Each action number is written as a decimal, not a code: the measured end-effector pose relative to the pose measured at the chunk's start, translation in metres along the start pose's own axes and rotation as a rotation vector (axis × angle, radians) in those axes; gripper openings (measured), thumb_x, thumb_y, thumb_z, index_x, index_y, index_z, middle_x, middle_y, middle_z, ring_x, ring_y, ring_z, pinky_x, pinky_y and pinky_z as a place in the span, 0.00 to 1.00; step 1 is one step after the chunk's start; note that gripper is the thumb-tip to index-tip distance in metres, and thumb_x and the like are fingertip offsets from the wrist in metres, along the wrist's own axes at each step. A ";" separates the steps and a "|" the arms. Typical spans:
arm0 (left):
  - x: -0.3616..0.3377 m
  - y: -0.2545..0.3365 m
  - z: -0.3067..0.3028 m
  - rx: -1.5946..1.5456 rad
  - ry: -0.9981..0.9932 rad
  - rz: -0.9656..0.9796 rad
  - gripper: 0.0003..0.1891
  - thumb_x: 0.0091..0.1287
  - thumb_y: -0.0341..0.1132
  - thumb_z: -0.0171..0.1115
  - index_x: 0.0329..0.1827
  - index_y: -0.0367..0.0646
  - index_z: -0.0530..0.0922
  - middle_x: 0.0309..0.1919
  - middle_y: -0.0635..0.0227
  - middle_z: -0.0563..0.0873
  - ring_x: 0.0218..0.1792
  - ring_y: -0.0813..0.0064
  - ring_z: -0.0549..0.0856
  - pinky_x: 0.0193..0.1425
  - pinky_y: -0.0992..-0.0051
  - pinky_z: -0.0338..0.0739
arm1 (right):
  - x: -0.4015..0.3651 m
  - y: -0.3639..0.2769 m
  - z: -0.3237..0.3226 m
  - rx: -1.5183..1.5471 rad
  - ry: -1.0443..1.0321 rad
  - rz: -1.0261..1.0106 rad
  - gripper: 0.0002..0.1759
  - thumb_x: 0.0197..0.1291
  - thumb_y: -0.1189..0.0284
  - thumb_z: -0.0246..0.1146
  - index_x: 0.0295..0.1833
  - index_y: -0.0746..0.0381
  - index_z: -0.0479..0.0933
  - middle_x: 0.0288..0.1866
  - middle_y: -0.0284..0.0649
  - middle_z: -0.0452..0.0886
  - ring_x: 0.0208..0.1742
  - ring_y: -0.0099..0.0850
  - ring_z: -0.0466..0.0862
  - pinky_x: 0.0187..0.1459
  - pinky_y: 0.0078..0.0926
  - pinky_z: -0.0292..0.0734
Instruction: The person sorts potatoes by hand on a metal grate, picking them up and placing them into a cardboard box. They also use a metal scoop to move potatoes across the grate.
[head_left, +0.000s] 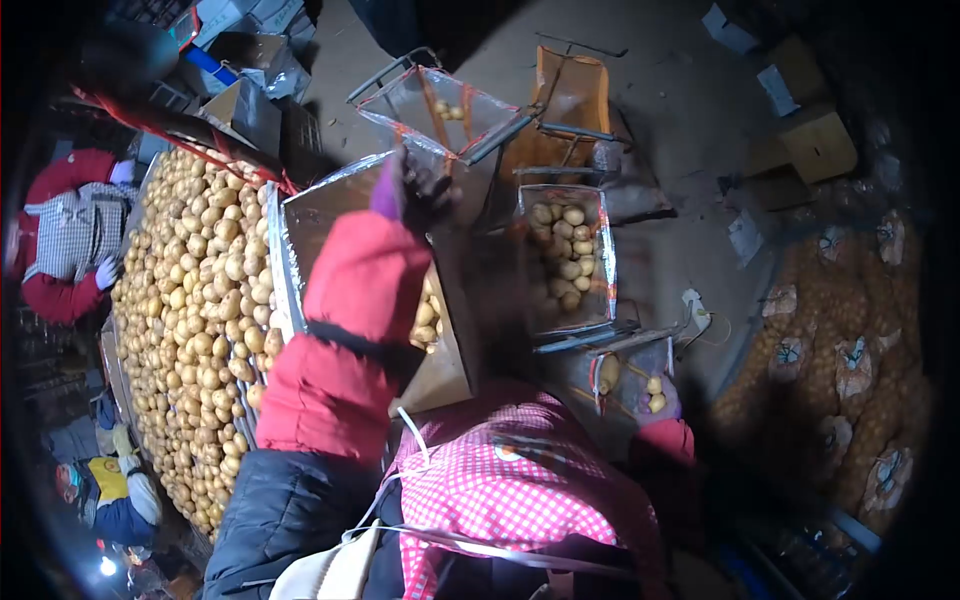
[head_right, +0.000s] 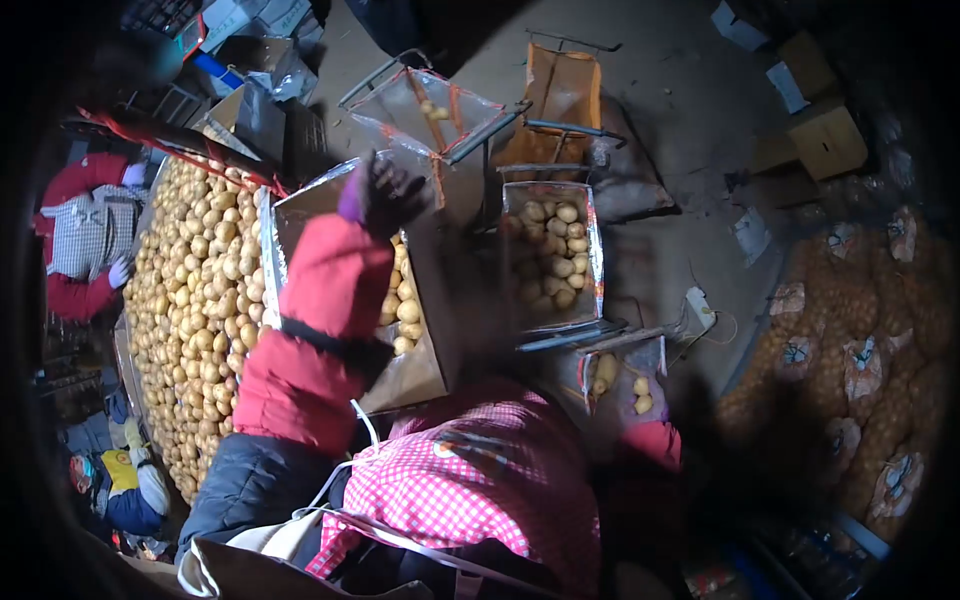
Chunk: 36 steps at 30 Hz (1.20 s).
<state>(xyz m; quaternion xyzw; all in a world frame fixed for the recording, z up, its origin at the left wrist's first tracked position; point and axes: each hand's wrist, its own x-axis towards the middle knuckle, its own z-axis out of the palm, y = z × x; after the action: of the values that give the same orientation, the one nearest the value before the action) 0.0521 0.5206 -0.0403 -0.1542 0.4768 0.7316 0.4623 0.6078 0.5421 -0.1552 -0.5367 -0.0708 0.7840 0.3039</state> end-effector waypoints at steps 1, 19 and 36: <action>-0.013 -0.018 -0.012 -0.039 -0.027 -0.018 0.28 0.69 0.58 0.58 0.60 0.47 0.68 0.48 0.62 0.75 0.56 0.52 0.78 0.60 0.47 0.76 | 0.005 0.001 -0.008 -0.021 0.033 0.008 0.14 0.69 0.56 0.56 0.50 0.53 0.74 0.37 0.37 0.80 0.22 0.26 0.74 0.16 0.22 0.65; -0.399 -0.078 -0.415 0.091 0.490 0.746 0.22 0.72 0.37 0.56 0.66 0.36 0.70 0.59 0.56 0.78 0.53 0.70 0.82 0.57 0.72 0.79 | 0.091 0.142 0.299 -1.396 -0.762 -0.987 0.15 0.68 0.64 0.58 0.55 0.60 0.76 0.40 0.37 0.83 0.31 0.25 0.81 0.33 0.23 0.76; -0.445 -0.136 -0.437 1.777 0.247 0.713 0.28 0.56 0.45 0.67 0.63 0.68 0.76 0.71 0.65 0.68 0.70 0.48 0.67 0.69 0.41 0.62 | -0.214 0.397 0.362 -1.966 -2.487 -1.271 0.28 0.50 0.54 0.68 0.60 0.42 0.78 0.65 0.41 0.74 0.67 0.50 0.71 0.63 0.53 0.66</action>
<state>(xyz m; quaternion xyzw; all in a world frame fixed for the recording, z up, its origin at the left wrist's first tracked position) 0.3044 -0.0660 -0.0365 0.3298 0.9205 0.1798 0.1074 0.1802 0.1823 -0.0077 -0.4917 0.8543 -0.1276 0.1097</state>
